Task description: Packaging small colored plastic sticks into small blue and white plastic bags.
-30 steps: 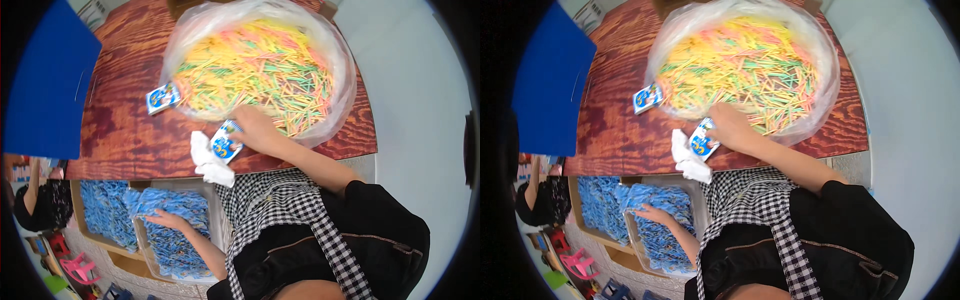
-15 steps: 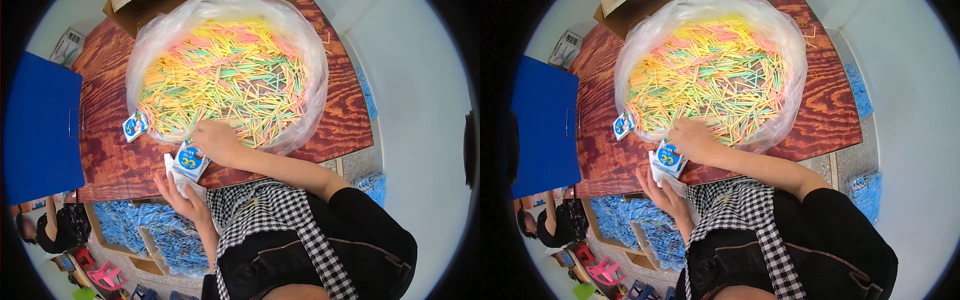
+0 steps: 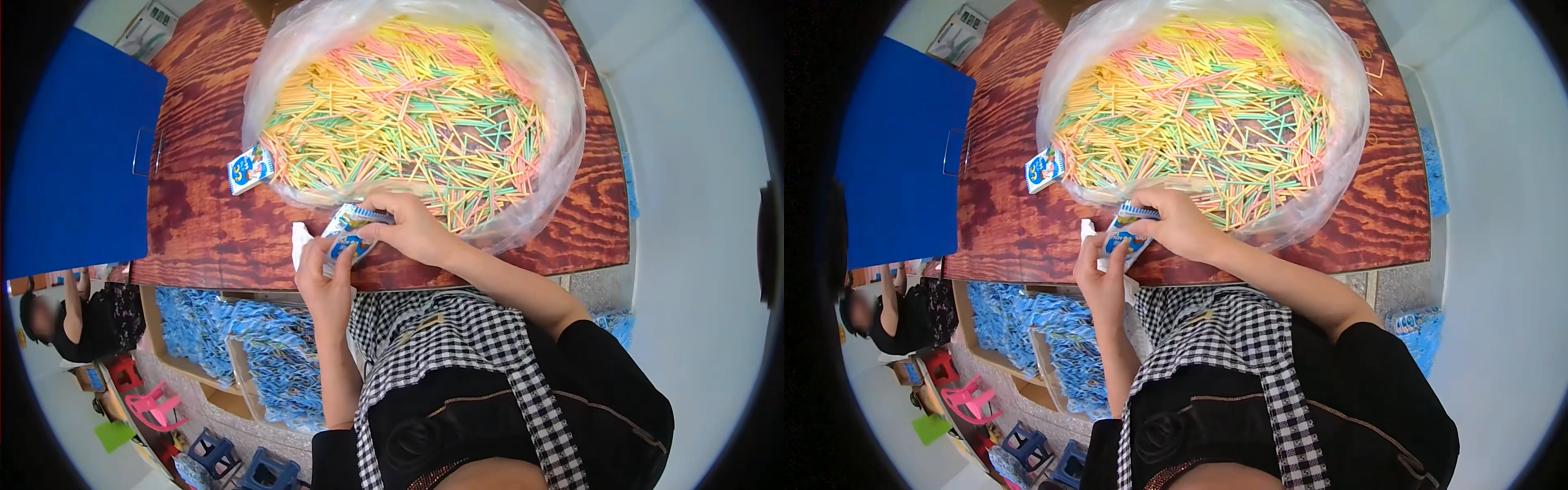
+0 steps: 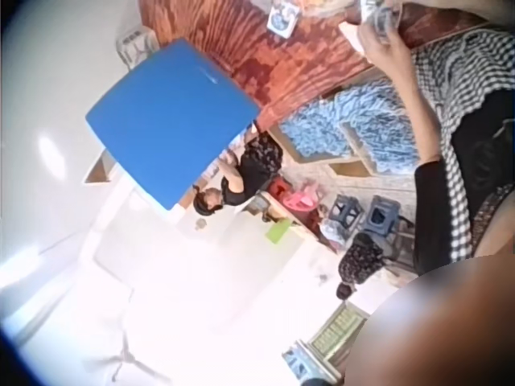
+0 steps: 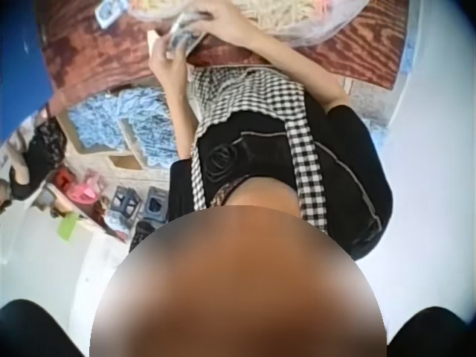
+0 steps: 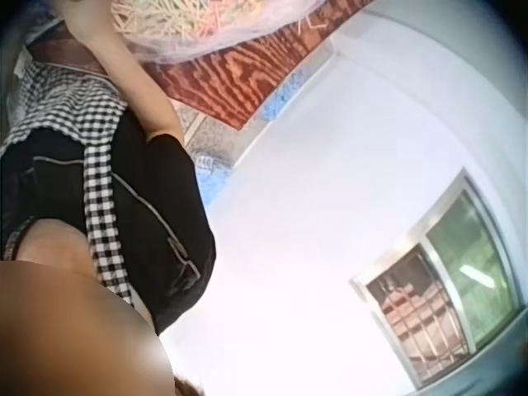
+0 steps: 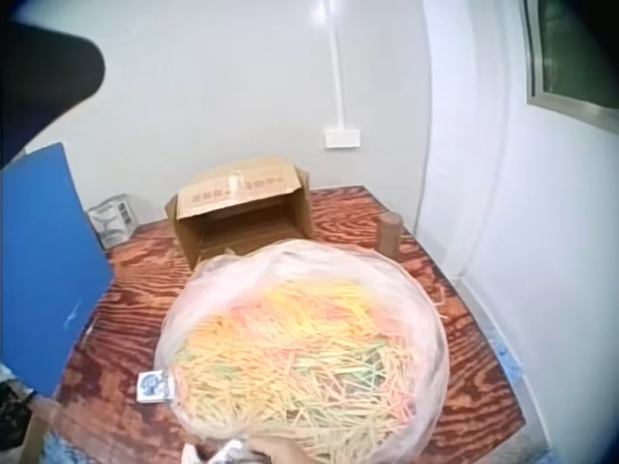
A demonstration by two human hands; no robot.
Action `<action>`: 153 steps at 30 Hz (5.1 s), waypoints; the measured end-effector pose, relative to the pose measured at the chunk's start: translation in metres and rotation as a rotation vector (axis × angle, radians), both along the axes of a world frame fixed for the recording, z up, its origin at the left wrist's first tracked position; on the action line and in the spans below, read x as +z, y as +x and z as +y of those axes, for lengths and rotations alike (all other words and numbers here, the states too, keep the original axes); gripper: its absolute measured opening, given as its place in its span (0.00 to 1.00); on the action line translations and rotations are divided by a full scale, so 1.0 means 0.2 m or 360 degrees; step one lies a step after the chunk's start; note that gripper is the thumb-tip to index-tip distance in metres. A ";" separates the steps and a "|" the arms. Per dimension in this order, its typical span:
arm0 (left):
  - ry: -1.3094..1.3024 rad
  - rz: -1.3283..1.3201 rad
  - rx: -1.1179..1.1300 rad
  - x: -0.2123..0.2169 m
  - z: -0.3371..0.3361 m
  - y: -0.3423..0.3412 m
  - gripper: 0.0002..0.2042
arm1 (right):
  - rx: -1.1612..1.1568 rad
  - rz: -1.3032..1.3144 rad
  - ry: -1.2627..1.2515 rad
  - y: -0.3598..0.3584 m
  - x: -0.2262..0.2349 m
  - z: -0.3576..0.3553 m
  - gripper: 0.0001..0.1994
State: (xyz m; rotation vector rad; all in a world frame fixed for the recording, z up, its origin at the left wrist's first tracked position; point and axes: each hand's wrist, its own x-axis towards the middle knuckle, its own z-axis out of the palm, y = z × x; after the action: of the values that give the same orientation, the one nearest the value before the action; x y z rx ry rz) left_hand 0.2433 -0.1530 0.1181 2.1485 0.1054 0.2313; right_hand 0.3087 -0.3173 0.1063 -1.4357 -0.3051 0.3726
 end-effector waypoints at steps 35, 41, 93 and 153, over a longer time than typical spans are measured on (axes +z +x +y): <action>-0.0399 0.0339 -0.0411 -0.13 -0.16 0.00 0.05 | 0.0622 -0.1671 -0.1695 0.07 -0.02 -0.66 0.12; -0.0481 0.0412 -0.0346 -0.09 -0.15 0.01 0.05 | 0.0219 -0.1478 -0.1467 0.15 -0.06 -0.68 0.08; -0.3234 0.1031 -0.0073 -0.14 -0.59 0.44 0.10 | -0.0945 -0.0128 0.0094 0.24 0.04 -0.28 0.10; -0.2201 0.0490 0.0019 -0.06 -0.15 0.30 0.12 | -0.0140 -0.0274 0.0091 0.08 0.06 -0.41 0.04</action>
State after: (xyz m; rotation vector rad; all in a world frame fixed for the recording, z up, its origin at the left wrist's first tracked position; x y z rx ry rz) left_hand 0.3031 -0.1830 0.1063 0.7853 0.3385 -0.1592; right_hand 0.3251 -0.3990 0.1174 -1.4225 -0.3872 0.1675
